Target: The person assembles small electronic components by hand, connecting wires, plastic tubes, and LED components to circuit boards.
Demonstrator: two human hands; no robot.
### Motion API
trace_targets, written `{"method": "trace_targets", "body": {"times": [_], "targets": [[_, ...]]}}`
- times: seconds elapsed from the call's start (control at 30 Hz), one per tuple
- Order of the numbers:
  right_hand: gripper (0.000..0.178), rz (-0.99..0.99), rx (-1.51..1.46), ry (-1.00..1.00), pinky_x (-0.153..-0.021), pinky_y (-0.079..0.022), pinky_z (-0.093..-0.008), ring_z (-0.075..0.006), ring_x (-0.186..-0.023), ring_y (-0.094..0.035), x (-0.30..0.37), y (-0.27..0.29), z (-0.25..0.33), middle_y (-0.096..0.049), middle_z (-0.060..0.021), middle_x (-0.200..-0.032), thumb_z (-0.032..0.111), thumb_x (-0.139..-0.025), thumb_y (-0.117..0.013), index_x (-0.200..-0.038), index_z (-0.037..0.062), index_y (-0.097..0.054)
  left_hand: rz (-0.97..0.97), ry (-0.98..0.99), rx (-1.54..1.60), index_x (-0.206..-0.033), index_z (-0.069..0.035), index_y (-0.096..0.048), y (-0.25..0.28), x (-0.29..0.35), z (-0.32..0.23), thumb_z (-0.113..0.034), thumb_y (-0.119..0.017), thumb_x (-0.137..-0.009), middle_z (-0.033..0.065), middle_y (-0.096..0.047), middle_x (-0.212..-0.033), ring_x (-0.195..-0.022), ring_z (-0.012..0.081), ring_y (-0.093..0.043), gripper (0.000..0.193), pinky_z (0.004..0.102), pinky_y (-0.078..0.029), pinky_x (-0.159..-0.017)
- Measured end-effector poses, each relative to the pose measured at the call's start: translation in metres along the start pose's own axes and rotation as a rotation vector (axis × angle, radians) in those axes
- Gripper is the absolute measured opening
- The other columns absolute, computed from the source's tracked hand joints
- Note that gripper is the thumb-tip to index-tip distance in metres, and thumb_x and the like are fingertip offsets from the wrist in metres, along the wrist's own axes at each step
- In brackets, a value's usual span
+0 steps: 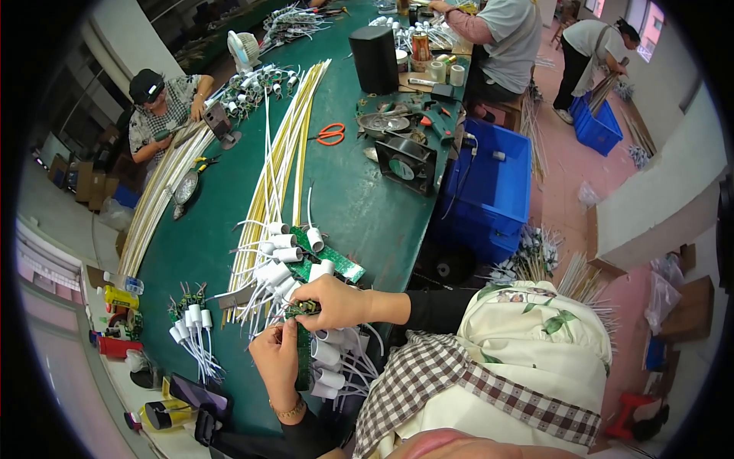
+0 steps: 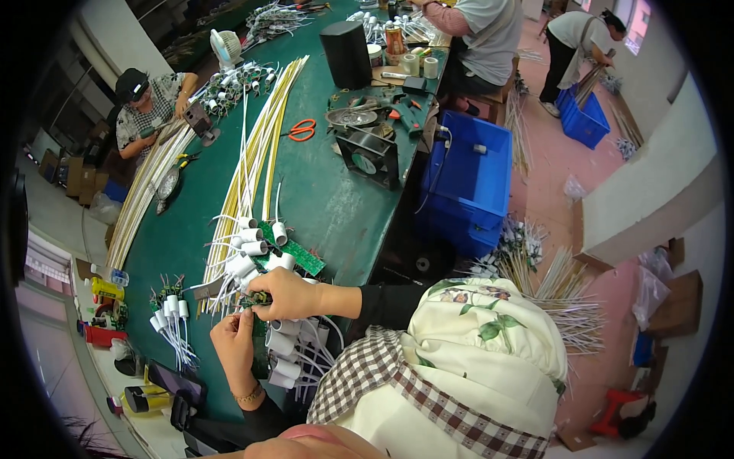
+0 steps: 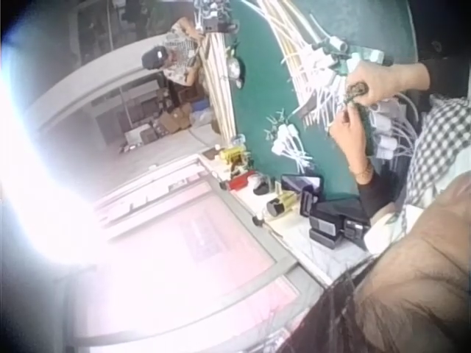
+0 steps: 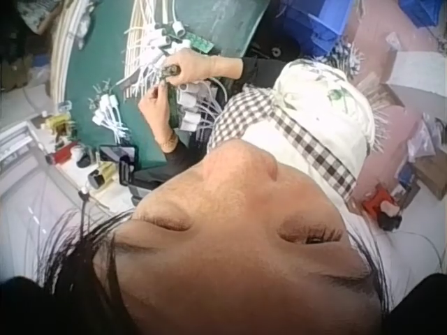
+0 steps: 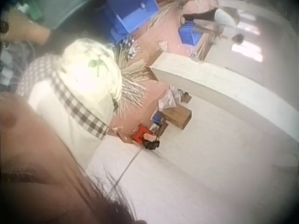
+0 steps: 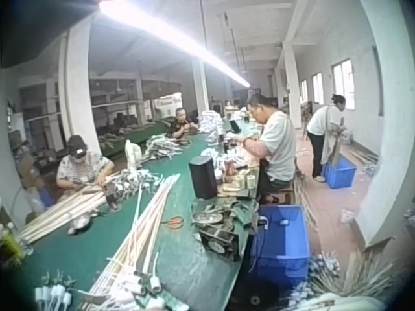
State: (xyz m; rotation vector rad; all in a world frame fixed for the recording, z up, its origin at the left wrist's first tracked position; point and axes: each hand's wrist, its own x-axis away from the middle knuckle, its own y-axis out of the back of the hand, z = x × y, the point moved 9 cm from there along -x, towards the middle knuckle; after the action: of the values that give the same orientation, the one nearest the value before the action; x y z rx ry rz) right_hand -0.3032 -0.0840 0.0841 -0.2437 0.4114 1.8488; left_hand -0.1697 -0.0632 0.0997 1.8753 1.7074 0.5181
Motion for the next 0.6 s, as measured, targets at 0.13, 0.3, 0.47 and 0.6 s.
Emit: {"method": "trace_targets", "body": {"times": [0.13,0.3,0.47,0.6], "targets": [[0.032,0.074,-0.17,-0.081,-0.063,-0.046,-0.0263,-0.0117,-0.069,-0.057,-0.001,-0.008,-0.007,-0.064,-0.0048,-0.081,0.016,-0.074,-0.069,-0.1,-0.0006,-0.06,0.011,-0.045,-0.02,-0.075,0.006,-0.059,0.01,0.004,-0.011,-0.019,-0.061,-0.087,0.0082,-0.053,-0.057,-0.053,0.0101,-0.043,0.028,0.0268,-0.037,-0.05],[0.046,0.343,-0.324,-0.147,-0.07,-0.047,-0.0268,-0.0132,-0.076,-0.058,-0.006,-0.025,-0.014,-0.063,-0.0061,-0.08,0.023,-0.068,-0.077,-0.104,0.0004,-0.059,0.066,-0.036,0.072,-0.082,0.004,-0.058,0.012,0.003,0.006,-0.014,-0.066,-0.084,0.0057,-0.055,-0.062,-0.055,0.0092,-0.044,0.02,0.0254,-0.038,-0.052],[0.045,0.367,-0.244,-0.278,-0.06,-0.048,-0.0268,-0.0118,-0.066,-0.06,-0.002,-0.026,-0.017,-0.064,-0.0068,-0.074,0.025,-0.065,-0.08,-0.094,-0.002,-0.061,0.106,-0.032,0.153,-0.086,0.003,-0.057,0.002,0.0,0.013,-0.007,-0.07,-0.077,0.0031,-0.056,-0.066,-0.059,0.0083,-0.046,0.019,0.0243,-0.04,-0.054],[0.037,0.3,-0.142,-0.195,-0.067,-0.049,-0.0261,-0.0111,-0.074,-0.06,-0.002,-0.015,-0.029,-0.065,-0.0077,-0.085,0.026,-0.072,-0.077,-0.093,-0.0014,-0.061,0.238,-0.074,0.14,-0.086,0.004,-0.059,0.004,0.003,-0.008,-0.004,-0.069,-0.077,0.004,-0.061,-0.069,-0.062,0.0079,-0.053,0.016,0.0231,-0.043,-0.057]]}}
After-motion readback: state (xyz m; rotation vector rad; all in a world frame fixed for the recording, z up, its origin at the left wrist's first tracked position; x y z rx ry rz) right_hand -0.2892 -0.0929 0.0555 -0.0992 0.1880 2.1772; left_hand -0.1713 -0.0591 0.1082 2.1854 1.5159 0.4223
